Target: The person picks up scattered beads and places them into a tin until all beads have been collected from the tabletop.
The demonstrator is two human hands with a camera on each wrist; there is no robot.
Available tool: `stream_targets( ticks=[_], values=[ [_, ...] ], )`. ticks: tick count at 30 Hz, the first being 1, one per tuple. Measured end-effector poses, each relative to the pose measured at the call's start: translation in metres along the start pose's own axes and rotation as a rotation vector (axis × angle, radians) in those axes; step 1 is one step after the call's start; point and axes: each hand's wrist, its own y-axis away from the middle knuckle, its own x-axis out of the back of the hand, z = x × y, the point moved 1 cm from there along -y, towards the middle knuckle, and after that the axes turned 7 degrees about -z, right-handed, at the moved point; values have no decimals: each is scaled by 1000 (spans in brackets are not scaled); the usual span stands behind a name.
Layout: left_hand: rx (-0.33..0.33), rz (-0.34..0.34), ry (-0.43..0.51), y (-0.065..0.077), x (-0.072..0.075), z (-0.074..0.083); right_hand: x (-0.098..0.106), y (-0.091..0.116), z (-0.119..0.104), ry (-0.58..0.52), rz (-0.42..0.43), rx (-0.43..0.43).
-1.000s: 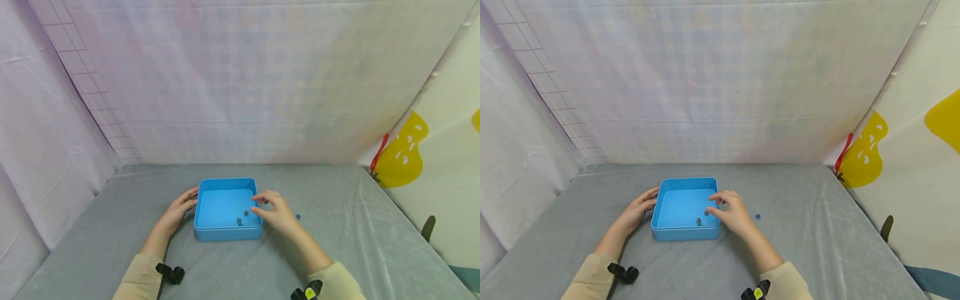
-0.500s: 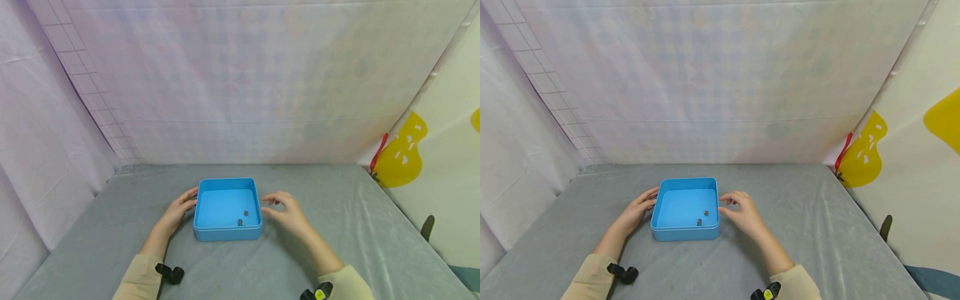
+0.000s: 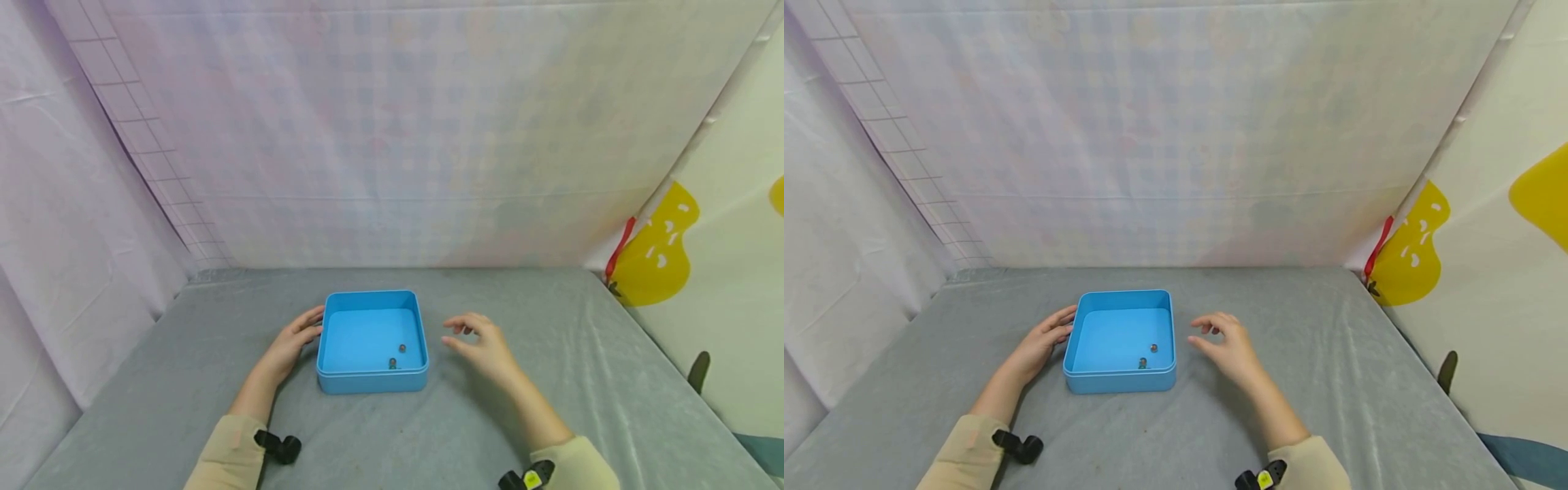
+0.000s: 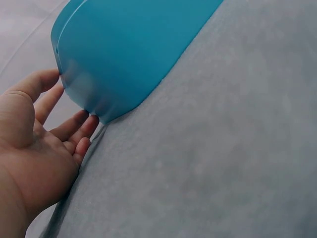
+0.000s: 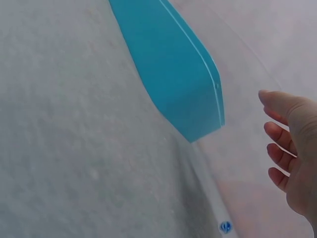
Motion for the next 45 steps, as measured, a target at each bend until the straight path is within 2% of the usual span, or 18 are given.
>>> stream_targets(
  ticks=[15, 18, 21, 24, 27, 30, 35, 45],
  values=[
    [-1, -4, 3, 0, 0, 0, 20, 6, 20, -42, -5, -79],
    [1, -4, 6, 0, 0, 0, 23, 7, 23, -35, 6, -62],
    [1, -5, 7, 0, 0, 0, 26, 8, 14, -38, 24, -40],
    [-2, -8, 2, 0, 1, 0, 27, 10, 20, -36, 39, -32],
    [-4, -10, 1, 0, 1, 0, 26, 11, 41, -42, 39, -61],
    [-5, -15, 1, 0, 1, -1, 28, 14, 51, -64, 35, -92],
    [-3, -17, 2, -1, 1, -1, 33, 18, 60, -79, 23, -138],
    [-6, -13, 5, -1, 0, 0, 41, 23, 72, -20, -39, -223]
  ],
)
